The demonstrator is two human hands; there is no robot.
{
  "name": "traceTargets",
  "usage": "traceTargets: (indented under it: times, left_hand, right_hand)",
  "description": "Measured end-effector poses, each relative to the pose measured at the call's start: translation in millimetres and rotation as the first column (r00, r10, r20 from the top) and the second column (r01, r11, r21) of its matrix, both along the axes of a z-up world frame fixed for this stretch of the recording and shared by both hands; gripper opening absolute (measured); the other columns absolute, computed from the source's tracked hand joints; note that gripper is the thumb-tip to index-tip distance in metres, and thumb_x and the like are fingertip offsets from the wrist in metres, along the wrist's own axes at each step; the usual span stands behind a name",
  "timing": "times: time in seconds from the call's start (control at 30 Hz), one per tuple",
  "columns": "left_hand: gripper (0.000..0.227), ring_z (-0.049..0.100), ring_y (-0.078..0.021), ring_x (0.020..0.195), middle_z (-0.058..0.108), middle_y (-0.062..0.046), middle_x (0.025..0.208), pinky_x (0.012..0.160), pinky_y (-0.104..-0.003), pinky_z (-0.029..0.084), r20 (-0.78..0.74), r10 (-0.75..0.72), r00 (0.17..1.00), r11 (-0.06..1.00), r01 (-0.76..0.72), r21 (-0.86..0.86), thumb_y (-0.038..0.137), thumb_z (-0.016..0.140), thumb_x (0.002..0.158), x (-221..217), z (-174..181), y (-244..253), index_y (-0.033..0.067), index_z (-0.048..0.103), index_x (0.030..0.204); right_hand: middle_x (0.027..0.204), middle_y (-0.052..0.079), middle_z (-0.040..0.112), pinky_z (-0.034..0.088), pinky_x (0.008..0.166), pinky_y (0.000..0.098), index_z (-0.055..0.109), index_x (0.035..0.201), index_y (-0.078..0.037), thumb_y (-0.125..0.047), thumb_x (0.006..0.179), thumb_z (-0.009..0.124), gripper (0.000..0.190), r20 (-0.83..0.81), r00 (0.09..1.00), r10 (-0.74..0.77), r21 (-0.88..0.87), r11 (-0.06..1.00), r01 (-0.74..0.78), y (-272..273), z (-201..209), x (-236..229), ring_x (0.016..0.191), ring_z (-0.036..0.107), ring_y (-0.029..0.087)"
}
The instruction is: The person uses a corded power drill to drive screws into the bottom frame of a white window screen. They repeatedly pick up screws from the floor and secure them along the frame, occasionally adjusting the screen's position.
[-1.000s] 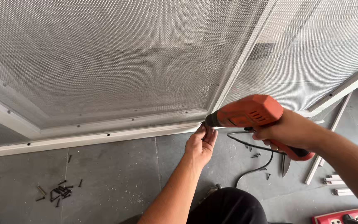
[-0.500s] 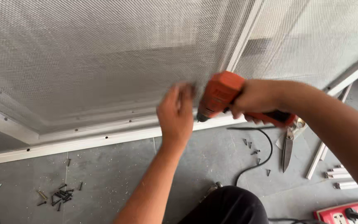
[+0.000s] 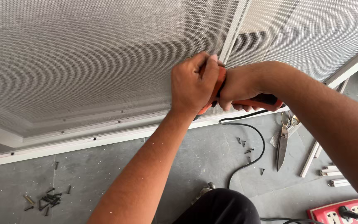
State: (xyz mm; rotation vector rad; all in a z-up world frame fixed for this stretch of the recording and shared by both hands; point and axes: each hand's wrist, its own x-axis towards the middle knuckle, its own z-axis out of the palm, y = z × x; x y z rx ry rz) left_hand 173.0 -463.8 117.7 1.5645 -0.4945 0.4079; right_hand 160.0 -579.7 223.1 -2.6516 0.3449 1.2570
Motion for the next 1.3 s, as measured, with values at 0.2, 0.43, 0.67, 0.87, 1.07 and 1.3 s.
traceTargets:
  times: [0.2,0.43,0.67,0.87,1.07,1.3]
  left_hand:
    - [0.023,0.062,-0.0154,0.054,0.066,-0.006,0.064,0.052,-0.032,0.049,0.067,0.089,0.994,0.996,-0.090,0.015,0.016,0.058,0.096,0.2,-4.1,-3.4,0.0057,0.070,0.080]
    - [0.022,0.066,-0.0174,0.059,0.068,-0.006,0.069,0.057,-0.033,0.052,0.094,0.119,0.988,0.993,-0.119,-0.004,0.015,0.057,0.097,-4.7,-9.7,-9.1,0.0062,0.071,0.083]
    - [0.022,0.065,-0.0177,0.058,0.069,-0.007,0.068,0.056,-0.033,0.052,0.083,0.131,0.988,0.991,-0.131,0.001,0.014,0.057,0.096,-5.5,-9.3,-13.4,0.0059,0.071,0.082]
    - [0.022,0.065,-0.0174,0.059,0.069,-0.006,0.068,0.058,-0.033,0.052,0.085,0.133,0.987,0.991,-0.134,-0.001,0.013,0.056,0.096,-5.5,-13.1,-14.7,0.0059,0.071,0.082]
    - [0.024,0.067,-0.0158,0.059,0.070,-0.005,0.069,0.057,-0.032,0.053,0.086,0.116,0.990,0.993,-0.116,-0.006,0.014,0.054,0.098,-6.7,-10.3,-14.6,0.0060,0.071,0.083]
    - [0.025,0.063,-0.0165,0.057,0.068,-0.006,0.067,0.055,-0.032,0.050,0.070,0.115,0.991,0.993,-0.113,-0.037,0.015,0.054,0.098,-5.0,-16.8,-15.1,0.0050,0.071,0.083]
  right_hand:
    - [0.069,0.010,0.065,0.050,0.058,0.0403,0.068,0.075,-0.002,-0.017,0.077,0.071,0.016,-0.008,0.998,0.066,-0.041,0.997,-0.066,-0.1,1.1,7.5,0.063,0.062,0.023]
    - [0.070,0.009,0.063,0.048,0.060,0.0405,0.067,0.077,-0.002,-0.013,0.075,0.070,0.012,0.000,0.997,0.082,0.009,0.997,-0.082,-8.5,-7.0,9.5,0.064,0.059,0.023]
    - [0.070,0.008,0.066,0.050,0.062,0.0401,0.069,0.076,-0.002,-0.015,0.075,0.071,0.014,0.013,0.992,0.125,-0.016,0.992,-0.125,-14.9,-11.7,13.3,0.064,0.062,0.022]
    - [0.070,0.009,0.066,0.050,0.062,0.0405,0.069,0.077,-0.001,-0.018,0.075,0.072,0.017,0.009,0.987,0.158,-0.025,0.987,-0.158,-16.1,-15.8,15.2,0.064,0.062,0.023]
    - [0.070,0.010,0.066,0.050,0.062,0.0407,0.069,0.077,-0.002,-0.020,0.076,0.073,0.018,-0.002,0.992,0.130,-0.049,0.990,-0.130,-15.8,-10.6,13.0,0.064,0.061,0.023]
    - [0.071,0.010,0.068,0.052,0.063,0.0400,0.069,0.077,0.000,-0.018,0.075,0.072,0.018,-0.006,0.986,0.167,-0.052,0.985,-0.167,-15.7,-16.3,18.2,0.064,0.063,0.024]
